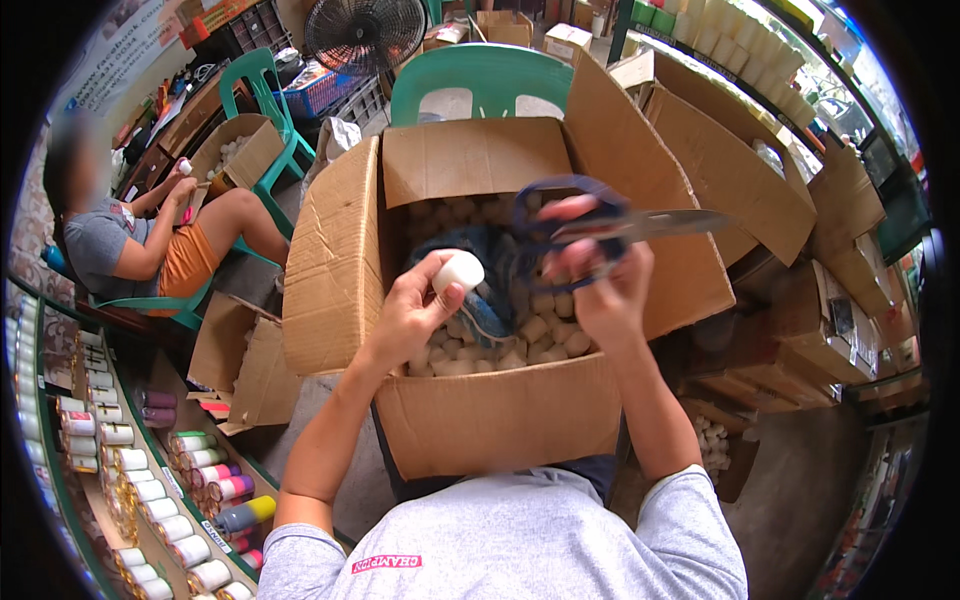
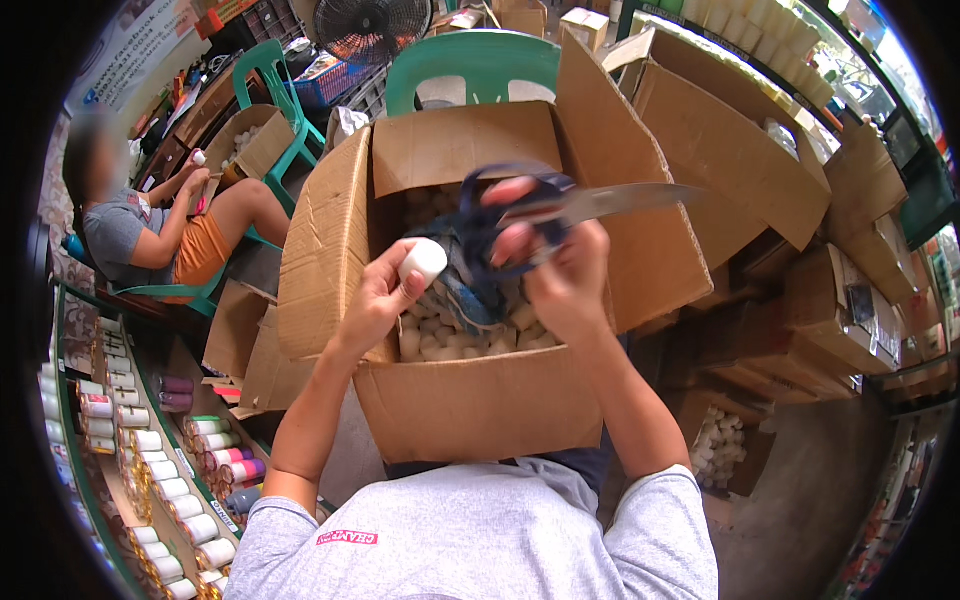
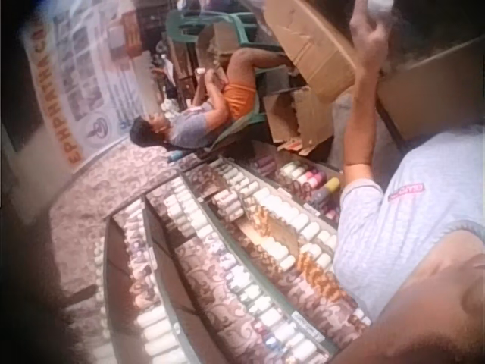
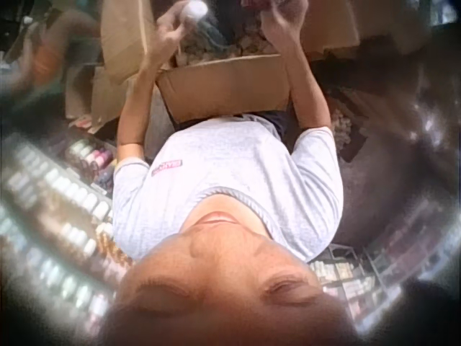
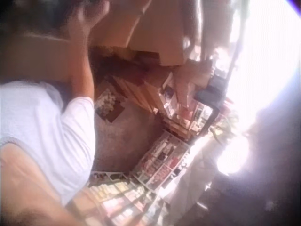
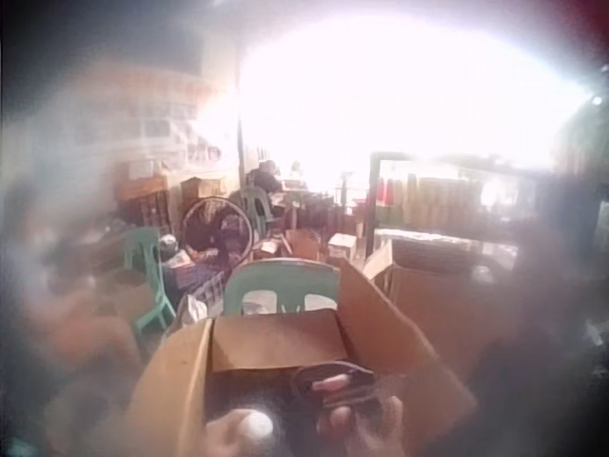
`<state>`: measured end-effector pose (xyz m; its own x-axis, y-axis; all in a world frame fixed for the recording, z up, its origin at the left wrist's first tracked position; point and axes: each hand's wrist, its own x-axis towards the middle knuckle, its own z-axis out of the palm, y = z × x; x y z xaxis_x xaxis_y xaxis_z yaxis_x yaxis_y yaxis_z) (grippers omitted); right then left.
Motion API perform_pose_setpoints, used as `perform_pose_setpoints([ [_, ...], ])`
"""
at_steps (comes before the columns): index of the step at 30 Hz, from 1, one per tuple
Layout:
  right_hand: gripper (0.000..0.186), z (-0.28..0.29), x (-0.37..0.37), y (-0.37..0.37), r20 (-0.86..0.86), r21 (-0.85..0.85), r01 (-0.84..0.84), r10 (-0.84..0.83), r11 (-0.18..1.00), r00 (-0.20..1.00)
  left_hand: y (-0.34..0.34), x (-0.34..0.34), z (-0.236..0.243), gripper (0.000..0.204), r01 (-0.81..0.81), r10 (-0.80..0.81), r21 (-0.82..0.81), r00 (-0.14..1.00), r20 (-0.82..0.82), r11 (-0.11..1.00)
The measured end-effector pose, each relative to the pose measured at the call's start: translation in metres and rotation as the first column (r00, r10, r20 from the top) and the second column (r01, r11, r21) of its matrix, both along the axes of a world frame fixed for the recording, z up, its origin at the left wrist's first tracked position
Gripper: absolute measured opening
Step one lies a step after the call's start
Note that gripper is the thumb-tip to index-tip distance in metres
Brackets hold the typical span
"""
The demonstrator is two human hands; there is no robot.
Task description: The person picks small white cylindrical objects from a cardboard box, wraps each with a blue patterned cloth, ties it with a string, and trims the excess with scissors. The person repeats this process for several items.
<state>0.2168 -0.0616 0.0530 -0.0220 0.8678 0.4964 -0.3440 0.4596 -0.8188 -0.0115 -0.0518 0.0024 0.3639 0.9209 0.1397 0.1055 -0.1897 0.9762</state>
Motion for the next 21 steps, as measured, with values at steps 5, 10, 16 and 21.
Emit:
perform_pose_setpoints([
  [5,0.029,-0.021,-0.009,-0.008,0.344,-0.098,-0.042,0.073,0.994,0.936,-0.002,0.008,0.016,0.043,0.022,-0.02,0.021,0.996,-0.082,1.0],
  [10,0.03,-0.006,-0.007,-0.011,0.048,-0.138,-0.092,0.1,0.986,0.994,0.001,0.011,0.014,0.04,0.022,-0.022,0.038,1.0,-0.01,0.999],
  [16,0.023,0.005,-0.001,-0.011,0.049,-0.092,-0.056,0.06,0.994,0.997,-0.002,0.008,0.017,0.036,0.015,-0.018,0.07,0.999,0.034,0.997],
  [21,0.022,-0.008,-0.001,-0.008,0.12,-0.08,-0.091,0.101,0.993,0.988,-0.002,0.008,0.019,0.038,0.053,-0.052,-0.013,0.997,0.052,0.999],
])
